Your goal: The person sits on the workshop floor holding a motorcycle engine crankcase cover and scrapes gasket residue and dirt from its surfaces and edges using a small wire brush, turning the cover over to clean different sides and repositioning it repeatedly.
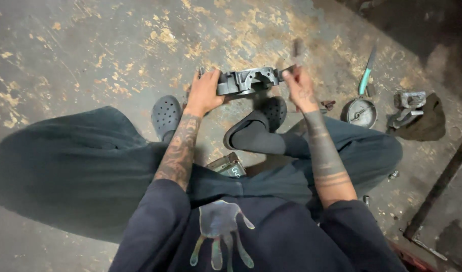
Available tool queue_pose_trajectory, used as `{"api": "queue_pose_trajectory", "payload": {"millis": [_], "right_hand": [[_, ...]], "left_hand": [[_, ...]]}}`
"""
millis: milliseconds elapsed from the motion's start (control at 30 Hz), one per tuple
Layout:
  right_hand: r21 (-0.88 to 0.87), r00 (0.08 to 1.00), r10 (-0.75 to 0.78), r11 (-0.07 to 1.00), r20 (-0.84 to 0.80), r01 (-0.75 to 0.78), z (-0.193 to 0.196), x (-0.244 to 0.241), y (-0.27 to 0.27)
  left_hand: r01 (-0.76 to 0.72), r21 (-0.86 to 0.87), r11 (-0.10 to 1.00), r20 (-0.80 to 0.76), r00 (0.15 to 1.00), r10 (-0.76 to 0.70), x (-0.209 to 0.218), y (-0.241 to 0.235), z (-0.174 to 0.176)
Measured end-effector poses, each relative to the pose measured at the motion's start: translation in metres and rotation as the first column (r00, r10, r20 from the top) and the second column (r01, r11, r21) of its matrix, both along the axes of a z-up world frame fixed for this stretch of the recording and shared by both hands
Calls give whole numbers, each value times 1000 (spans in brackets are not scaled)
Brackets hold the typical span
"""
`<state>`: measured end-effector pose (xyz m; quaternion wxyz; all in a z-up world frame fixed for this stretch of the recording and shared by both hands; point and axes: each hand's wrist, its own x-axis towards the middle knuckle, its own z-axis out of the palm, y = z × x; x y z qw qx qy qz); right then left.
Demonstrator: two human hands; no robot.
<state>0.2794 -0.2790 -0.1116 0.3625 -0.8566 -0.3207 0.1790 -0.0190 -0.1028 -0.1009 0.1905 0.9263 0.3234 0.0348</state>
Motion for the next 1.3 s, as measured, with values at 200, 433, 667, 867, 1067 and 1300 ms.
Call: {"api": "queue_pose_trajectory", "payload": {"millis": [200,433,667,867,1067,1300], "right_hand": [[-32,938,243,965,-246,-259,95,-67,-18],[-44,961,260,966,92,-257,86,-73,-20],[-80,905,260,966,338,-248,76,-70,-31],[-35,887,352,933,300,-358,87,-97,-26],[-59,831,393,913,393,-404,114,-93,-19],[-105,826,374,925,423,-365,99,-78,-26]], "left_hand": [[-5,-35,999,44,999,6,-1,3,21],[5,61,998,72,997,-9,-6,9,-1],[1,64,998,52,999,-4,-5,-4,17],[11,25,1000,54,998,-12,-4,-5,28],[32,10,999,49,998,-33,-4,-8,15],[42,36,998,32,999,-43,-3,-9,26]]}}
